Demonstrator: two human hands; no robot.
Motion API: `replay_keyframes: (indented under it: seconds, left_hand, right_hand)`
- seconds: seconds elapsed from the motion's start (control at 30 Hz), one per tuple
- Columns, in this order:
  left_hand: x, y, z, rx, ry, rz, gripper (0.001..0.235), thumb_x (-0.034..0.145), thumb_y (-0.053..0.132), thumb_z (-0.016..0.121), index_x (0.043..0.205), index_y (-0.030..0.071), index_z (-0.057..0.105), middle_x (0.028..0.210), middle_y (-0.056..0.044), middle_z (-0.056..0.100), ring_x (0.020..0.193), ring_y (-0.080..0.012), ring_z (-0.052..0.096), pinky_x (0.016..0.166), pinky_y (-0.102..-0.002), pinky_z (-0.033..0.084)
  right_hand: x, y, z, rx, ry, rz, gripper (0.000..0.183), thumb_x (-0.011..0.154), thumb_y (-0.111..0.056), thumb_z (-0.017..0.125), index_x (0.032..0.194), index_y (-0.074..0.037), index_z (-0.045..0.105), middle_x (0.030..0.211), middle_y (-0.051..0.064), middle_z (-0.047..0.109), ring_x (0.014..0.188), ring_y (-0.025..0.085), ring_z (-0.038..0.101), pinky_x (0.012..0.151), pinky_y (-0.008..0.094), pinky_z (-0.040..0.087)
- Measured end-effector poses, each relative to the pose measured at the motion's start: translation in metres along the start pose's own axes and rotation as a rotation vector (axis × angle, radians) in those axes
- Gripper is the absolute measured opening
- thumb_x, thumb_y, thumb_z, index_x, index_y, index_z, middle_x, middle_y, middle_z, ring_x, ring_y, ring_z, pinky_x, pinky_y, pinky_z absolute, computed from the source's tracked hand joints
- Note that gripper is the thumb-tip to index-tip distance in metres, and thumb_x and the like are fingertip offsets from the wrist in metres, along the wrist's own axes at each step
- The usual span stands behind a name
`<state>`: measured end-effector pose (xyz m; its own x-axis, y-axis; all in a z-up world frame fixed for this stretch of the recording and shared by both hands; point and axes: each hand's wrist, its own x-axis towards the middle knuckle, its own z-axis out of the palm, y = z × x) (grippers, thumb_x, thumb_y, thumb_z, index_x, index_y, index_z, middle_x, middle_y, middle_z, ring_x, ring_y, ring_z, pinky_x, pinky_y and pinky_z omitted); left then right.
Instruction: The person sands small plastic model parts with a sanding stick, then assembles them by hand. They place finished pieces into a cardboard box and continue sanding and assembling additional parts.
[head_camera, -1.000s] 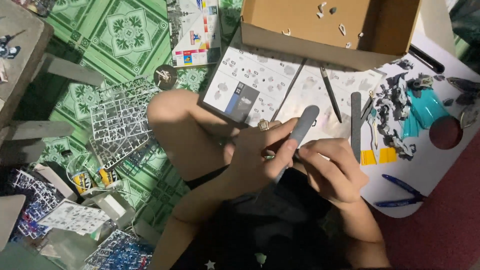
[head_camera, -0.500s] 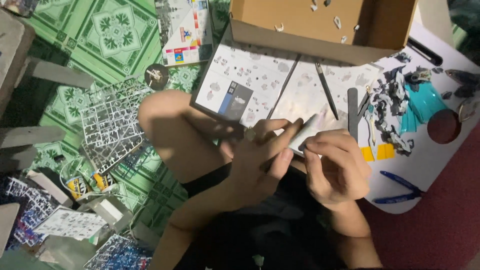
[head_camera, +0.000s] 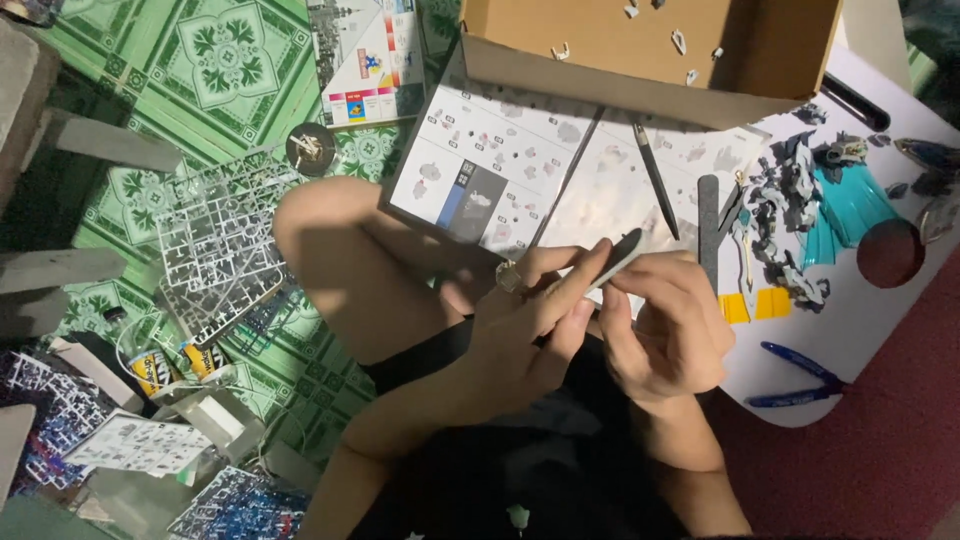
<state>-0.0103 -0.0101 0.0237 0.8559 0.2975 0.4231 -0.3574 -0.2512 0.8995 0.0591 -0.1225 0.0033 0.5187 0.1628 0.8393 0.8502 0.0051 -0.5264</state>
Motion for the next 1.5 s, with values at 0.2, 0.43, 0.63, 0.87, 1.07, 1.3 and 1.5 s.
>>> replay_keyframes:
  seconds: [0.2,0.43,0.63,0.87,1.07,1.3,1.5]
  left_hand:
    - [-0.001,-0.009,0.0,0.079,-0.018,0.062,0.037,0.097,0.014,0.046,0.13,0.004,0.059,0.108,-0.011,0.064,0.076,-0.0194,0.066,0.075,-0.03,0.056]
    - [-0.004,-0.01,-0.002,0.18,-0.018,0.077,0.033,0.097,0.014,0.048,0.125,0.003,0.062,0.102,-0.012,0.066,0.08,-0.0183,0.067,0.072,-0.026,0.055]
    - [-0.004,-0.012,-0.006,0.179,-0.051,0.079,0.036,0.093,-0.001,0.05,0.128,0.0,0.058,0.105,-0.015,0.066,0.064,-0.0169,0.062,0.056,-0.024,0.052]
    - [-0.014,-0.029,-0.012,0.22,-0.111,0.009,0.034,0.092,0.001,0.049,0.124,-0.002,0.06,0.102,-0.016,0.067,0.08,-0.0303,0.068,0.068,-0.035,0.057]
    - [-0.008,-0.104,-0.03,0.553,-0.315,-0.05,0.037,0.094,0.006,0.056,0.13,0.01,0.059,0.095,-0.017,0.067,0.086,-0.0374,0.066,0.079,-0.045,0.051]
    - [0.036,-0.131,0.015,0.97,-0.257,0.463,0.025,0.094,-0.003,0.05,0.115,-0.001,0.063,0.088,-0.013,0.061,0.068,-0.0243,0.06,0.066,-0.034,0.048]
    - [0.015,-0.139,0.06,1.0,-0.302,0.377,0.033,0.075,0.016,0.08,0.107,0.018,0.07,0.115,-0.008,0.059,0.107,-0.0282,0.053,0.08,-0.042,0.043]
  right_hand:
    - [0.001,0.005,0.004,-0.051,0.004,0.005,0.009,0.08,0.01,0.069,0.078,0.016,0.063,0.068,0.025,0.059,0.055,0.028,0.054,0.053,0.037,0.045]
    - [-0.001,0.005,0.006,0.014,0.023,0.08,0.01,0.082,0.008,0.066,0.076,0.014,0.062,0.066,0.023,0.059,0.051,0.027,0.051,0.051,0.037,0.046]
    - [-0.003,0.004,0.013,0.03,0.043,0.101,0.01,0.083,0.007,0.065,0.075,0.012,0.061,0.063,0.021,0.057,0.05,0.028,0.053,0.049,0.038,0.046]
    - [-0.03,0.002,0.017,0.087,-0.018,0.232,0.01,0.084,0.004,0.067,0.075,0.007,0.062,0.068,0.018,0.061,0.053,0.03,0.058,0.051,0.036,0.05]
    - [-0.08,0.027,-0.029,0.004,-0.017,0.627,0.003,0.085,0.007,0.068,0.087,0.005,0.067,0.079,0.018,0.067,0.069,0.031,0.064,0.064,0.04,0.049]
    - [-0.099,0.035,-0.072,0.283,0.237,1.027,0.013,0.096,0.005,0.051,0.106,0.007,0.058,0.088,0.018,0.063,0.049,0.011,0.051,0.045,0.025,0.043]
    - [-0.109,0.042,-0.08,0.419,0.302,1.169,0.012,0.096,0.0,0.051,0.105,0.008,0.053,0.086,0.023,0.063,0.063,0.023,0.066,0.037,0.023,0.047]
